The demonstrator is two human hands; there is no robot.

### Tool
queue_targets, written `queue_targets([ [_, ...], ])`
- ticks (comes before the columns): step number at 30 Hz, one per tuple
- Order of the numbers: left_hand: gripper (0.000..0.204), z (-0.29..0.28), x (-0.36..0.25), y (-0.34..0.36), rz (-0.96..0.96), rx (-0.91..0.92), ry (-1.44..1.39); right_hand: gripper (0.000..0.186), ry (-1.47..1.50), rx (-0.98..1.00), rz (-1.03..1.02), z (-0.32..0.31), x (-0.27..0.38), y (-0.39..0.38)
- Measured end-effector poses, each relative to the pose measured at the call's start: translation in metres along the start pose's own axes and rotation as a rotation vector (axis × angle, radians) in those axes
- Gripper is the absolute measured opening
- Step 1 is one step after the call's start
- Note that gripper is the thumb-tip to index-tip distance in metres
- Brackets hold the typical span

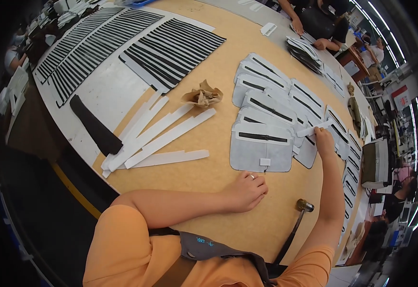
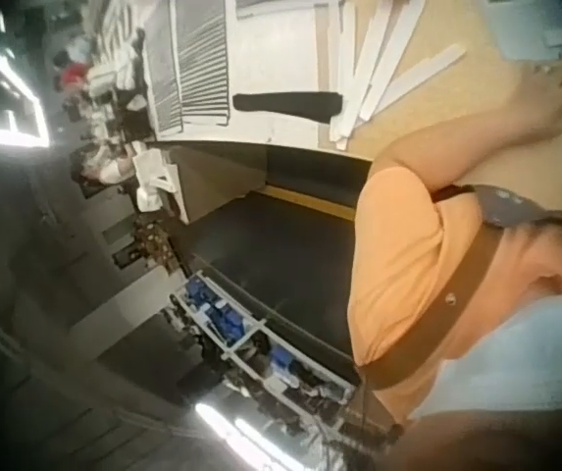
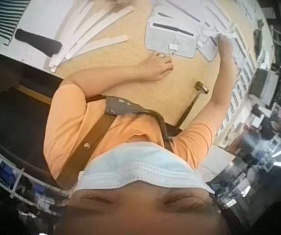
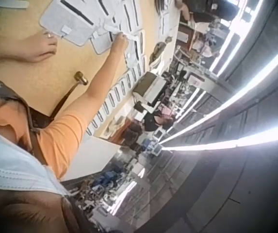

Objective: The recorder is assembling leather wallet components, applying glue to edges, and pressing them together using a mallet.

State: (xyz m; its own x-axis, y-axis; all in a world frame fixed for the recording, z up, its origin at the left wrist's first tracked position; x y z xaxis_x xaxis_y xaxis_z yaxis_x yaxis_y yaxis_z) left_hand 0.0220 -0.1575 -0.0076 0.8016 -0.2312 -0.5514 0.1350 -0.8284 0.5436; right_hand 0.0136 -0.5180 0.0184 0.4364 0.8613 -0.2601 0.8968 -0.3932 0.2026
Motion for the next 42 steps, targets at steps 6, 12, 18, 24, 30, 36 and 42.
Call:
queue_targets([
  [6, 0.013, 0.008, -0.002, -0.001, 0.058, 0.028, 0.113, 0.019, -0.371, 0.08, 0.047, 0.001, 0.013, 0.003],
  [12, 0.013, 0.012, -0.002, 0.0, 0.093, -0.003, 0.184, 0.024, -0.212, 0.059, 0.378, -0.002, 0.011, -0.009],
  [18, 0.013, 0.011, -0.001, 0.0, 0.106, 0.007, 0.174, 0.031, 0.075, 0.018, 0.123, -0.015, 0.036, -0.006],
  [24, 0.013, 0.015, 0.0, 0.002, 0.112, 0.004, 0.178, 0.026, -0.002, 0.065, 0.174, -0.007, 0.028, 0.003],
  [30, 0.011, 0.004, -0.005, -0.005, 0.064, -0.014, 0.12, 0.011, 0.297, -0.581, 0.226, -0.076, 0.058, -0.012],
  [36, 0.018, -0.174, 0.002, -0.04, -0.186, 0.001, -0.112, 0.024, 0.568, -0.64, -0.181, -0.185, 0.229, -0.06],
  [42, 0.014, -0.289, 0.096, -0.081, -0.456, -0.227, 0.348, 0.016, 0.814, -0.239, -0.538, -0.19, 0.365, -0.081],
])
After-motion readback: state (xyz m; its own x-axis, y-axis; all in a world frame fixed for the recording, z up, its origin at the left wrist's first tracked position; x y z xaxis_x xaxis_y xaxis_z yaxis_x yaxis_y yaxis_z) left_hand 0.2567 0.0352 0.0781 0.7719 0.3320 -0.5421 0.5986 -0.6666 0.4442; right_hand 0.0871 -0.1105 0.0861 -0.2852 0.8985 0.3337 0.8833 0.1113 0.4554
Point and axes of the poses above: each hand's wrist, its own y-axis towards the middle knuckle, its own z-axis out of the palm, x = y × z, the point moved 3 cm from there along y, towards the middle knuckle, and after that the axes turned 11 degrees about z, right-handed, at the moved point
